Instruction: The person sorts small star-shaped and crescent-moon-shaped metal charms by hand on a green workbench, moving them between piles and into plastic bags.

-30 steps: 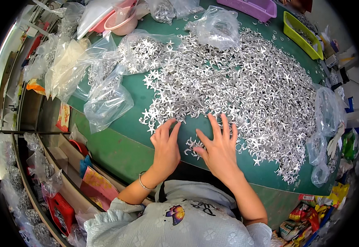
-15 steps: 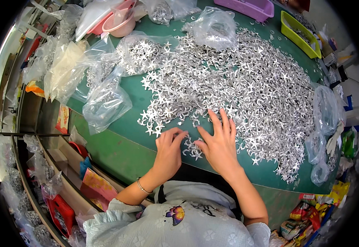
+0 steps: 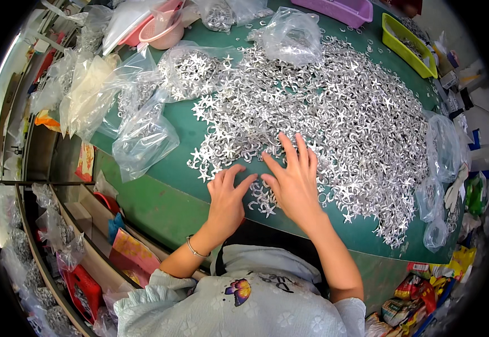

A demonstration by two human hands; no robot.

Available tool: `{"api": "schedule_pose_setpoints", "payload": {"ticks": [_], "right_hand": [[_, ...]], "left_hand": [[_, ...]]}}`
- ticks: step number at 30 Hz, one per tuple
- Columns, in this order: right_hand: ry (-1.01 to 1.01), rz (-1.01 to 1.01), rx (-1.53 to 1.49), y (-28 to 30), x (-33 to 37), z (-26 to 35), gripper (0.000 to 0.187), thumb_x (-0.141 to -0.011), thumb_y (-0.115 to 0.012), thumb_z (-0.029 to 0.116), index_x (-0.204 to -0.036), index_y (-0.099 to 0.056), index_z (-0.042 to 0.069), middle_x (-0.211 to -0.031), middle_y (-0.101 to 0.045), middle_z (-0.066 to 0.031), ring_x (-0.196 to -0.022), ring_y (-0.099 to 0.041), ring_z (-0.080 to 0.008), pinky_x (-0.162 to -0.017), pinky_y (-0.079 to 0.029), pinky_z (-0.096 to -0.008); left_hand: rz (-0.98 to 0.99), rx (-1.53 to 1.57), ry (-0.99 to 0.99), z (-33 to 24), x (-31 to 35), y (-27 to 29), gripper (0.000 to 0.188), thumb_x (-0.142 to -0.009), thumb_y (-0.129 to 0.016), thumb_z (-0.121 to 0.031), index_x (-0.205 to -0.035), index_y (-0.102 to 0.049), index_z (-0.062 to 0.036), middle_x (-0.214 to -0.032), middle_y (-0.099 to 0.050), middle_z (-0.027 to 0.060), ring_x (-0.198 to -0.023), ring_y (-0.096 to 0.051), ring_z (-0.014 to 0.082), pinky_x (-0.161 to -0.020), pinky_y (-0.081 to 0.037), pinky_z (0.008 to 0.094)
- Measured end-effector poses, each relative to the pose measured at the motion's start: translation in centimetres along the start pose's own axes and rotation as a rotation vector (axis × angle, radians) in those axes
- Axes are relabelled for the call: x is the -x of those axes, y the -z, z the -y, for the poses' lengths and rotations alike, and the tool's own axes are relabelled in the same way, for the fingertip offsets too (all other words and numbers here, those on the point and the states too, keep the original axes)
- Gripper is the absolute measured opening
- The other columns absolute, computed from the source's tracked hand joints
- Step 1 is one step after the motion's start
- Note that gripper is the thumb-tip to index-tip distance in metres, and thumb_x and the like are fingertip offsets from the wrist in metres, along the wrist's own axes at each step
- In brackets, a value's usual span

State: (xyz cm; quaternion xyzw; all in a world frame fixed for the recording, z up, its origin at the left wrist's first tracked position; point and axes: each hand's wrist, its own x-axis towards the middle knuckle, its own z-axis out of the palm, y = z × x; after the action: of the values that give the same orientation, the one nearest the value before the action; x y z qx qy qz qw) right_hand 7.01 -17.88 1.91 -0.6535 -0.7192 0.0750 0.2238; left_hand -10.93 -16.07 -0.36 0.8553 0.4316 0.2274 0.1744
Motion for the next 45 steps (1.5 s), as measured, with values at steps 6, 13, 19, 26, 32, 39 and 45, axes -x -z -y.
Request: {"api": "schedule_pose_setpoints", "payload": {"ticks": [6,13,19,26,32,39,45], "right_hand": [[-0.02,0.123,0.008,1.6,1.9,0.2,0.037,-0.084,-0.071,0.026,-0.117,-0.067,0.01,-0.146,-0.037,-0.017,-0.14,-0.026,-0.0422,-0.109,-0.022,-0.0593],[0.011,0.025,0.073,0.2,-0.4,0.0,0.04,-0.084,-0.071,0.027,-0.12,-0.065,0.009,-0.146,-0.038,-0.0169,-0.139,-0.027,-0.0419,-0.108,-0.025,-0.0585],[-0.04,0.195,-0.016,2.0,2.4,0.3,0.036,-0.084,-0.071,0.027,-0.115,-0.068,0.01,-0.148,-0.036,-0.0161,-0.14,-0.025,-0.0414,-0.11,-0.022,-0.059],[-0.047,0.07,0.03,0.7,1.1,-0.3,0.043,-0.084,-0.071,0.029,-0.123,-0.064,0.011,-0.149,-0.034,-0.0169,-0.142,-0.022,-0.0429,-0.11,-0.02,-0.0592],[-0.012,0.147,-0.035,2.1,1.7,0.3,0.044,-0.084,-0.071,0.031,-0.122,-0.064,0.01,-0.15,-0.032,-0.0172,-0.141,-0.023,-0.0437,-0.11,-0.021,-0.0608],[-0.024,0.124,0.048,1.0,0.5,-0.2,0.045,-0.084,-0.071,0.032,-0.123,-0.064,0.011,-0.15,-0.033,-0.016,-0.141,-0.023,-0.042,-0.11,-0.02,-0.0604],[-0.028,0.125,-0.03,2.4,1.8,-0.3,0.041,-0.083,-0.072,0.031,-0.119,-0.067,0.012,-0.15,-0.034,-0.0149,-0.142,-0.023,-0.0411,-0.111,-0.02,-0.0595]], "left_hand": [[-0.029,-0.052,0.07,1.5,0.5,0.9,0.057,-0.07,-0.055,0.008,-0.122,-0.064,-0.0123,-0.126,-0.051,0.01,-0.11,-0.047,0.0322,-0.09,-0.034,0.0424],[0.0,-0.054,-0.033,0.3,0.0,0.3,0.056,-0.07,-0.055,0.007,-0.122,-0.065,-0.0137,-0.125,-0.051,0.009,-0.108,-0.048,0.0304,-0.09,-0.034,0.0419],[-0.039,-0.096,0.086,1.8,0.6,1.4,0.06,-0.069,-0.054,0.009,-0.126,-0.062,-0.0113,-0.128,-0.05,0.0098,-0.109,-0.048,0.0322,-0.09,-0.035,0.0426],[-0.02,-0.104,0.007,0.5,-1.4,0.0,0.07,-0.066,-0.058,0.01,-0.134,-0.053,-0.0069,-0.129,-0.047,0.0133,-0.114,-0.045,0.0323,-0.09,-0.033,0.043],[-0.061,-0.141,0.029,1.0,-1.9,-0.3,0.063,-0.068,-0.059,0.009,-0.13,-0.056,-0.0056,-0.127,-0.047,0.0131,-0.112,-0.045,0.0314,-0.088,-0.033,0.0426],[-0.026,-0.123,0.036,0.7,-1.9,0.1,0.057,-0.069,-0.058,0.008,-0.124,-0.06,-0.005,-0.119,-0.049,0.0113,-0.111,-0.046,0.0297,-0.088,-0.033,0.0417],[0.029,-0.035,0.016,-0.4,0.1,0.6,0.056,-0.069,-0.058,0.007,-0.124,-0.06,-0.0047,-0.118,-0.05,0.0103,-0.109,-0.046,0.0296,-0.087,-0.033,0.0414]]}}
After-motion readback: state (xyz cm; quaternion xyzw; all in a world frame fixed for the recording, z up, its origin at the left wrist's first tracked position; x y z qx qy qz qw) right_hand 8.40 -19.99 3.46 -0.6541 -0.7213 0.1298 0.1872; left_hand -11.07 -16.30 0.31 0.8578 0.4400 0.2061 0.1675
